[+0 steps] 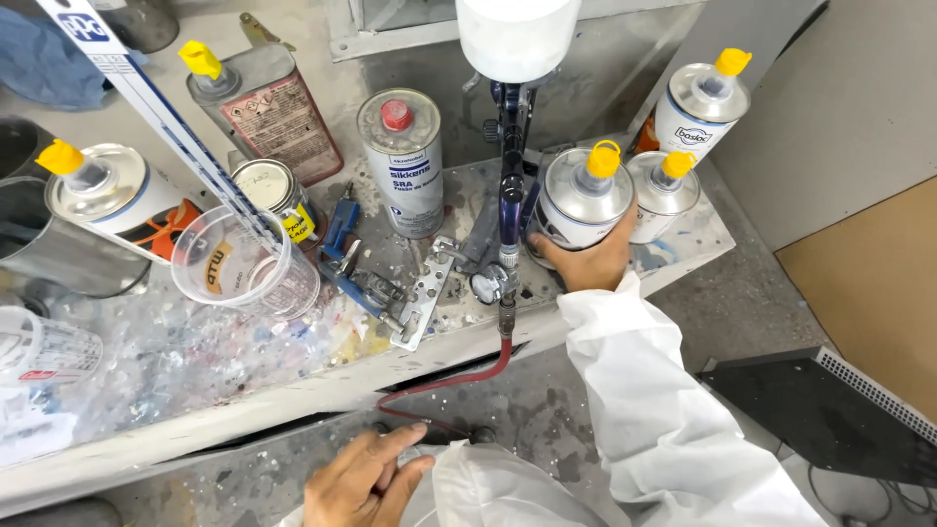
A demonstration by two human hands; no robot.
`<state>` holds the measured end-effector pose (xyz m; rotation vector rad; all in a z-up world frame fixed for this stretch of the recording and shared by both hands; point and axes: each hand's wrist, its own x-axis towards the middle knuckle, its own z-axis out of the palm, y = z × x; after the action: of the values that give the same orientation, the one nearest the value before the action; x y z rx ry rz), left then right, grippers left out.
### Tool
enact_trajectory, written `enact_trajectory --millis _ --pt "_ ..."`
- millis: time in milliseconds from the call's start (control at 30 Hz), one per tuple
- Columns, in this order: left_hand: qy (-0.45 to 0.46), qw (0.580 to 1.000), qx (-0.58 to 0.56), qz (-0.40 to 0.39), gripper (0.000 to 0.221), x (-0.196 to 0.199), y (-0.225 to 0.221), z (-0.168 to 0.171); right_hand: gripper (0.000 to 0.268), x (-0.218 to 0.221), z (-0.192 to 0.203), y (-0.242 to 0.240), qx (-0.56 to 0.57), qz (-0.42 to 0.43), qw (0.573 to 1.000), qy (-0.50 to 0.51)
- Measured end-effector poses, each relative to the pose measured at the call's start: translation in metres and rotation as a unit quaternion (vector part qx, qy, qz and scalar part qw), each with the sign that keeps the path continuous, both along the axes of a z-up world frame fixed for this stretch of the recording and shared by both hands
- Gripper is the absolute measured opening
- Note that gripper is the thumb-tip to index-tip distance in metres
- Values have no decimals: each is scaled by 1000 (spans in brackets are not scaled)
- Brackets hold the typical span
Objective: Measuring and mixing automotive paint and hardeners using a measuring stick in a plastic cup.
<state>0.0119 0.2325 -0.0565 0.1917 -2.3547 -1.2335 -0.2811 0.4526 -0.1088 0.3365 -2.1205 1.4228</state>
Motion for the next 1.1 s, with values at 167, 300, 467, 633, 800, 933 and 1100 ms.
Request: enact_trajectory --millis 167,300,467,633,800,933,1100 --pt "3 994 5 -108 28 1 1 32 94 30 -4 35 -7 16 997 74" --pt "31 987 30 -152 24 -10 3 73 92 95 46 65 17 181 981 69" --pt "67 963 83 -248 39 -21 8 108 63 164 50 66 -526 419 596 -439" --pt "42 933 87 -348 26 -25 -20 124 40 223 80 -26 -3 257 938 -234" --pt "38 859 95 -501 36 -22 -78 93 41 210 76 -58 159 425 880 -139" --pt "7 794 146 -591 44 -25 -115 84 54 216 97 -99 75 482 859 -158" --pt "61 829 173 -528 33 -19 -143 91 40 235 80 -130 87 418 871 -242"
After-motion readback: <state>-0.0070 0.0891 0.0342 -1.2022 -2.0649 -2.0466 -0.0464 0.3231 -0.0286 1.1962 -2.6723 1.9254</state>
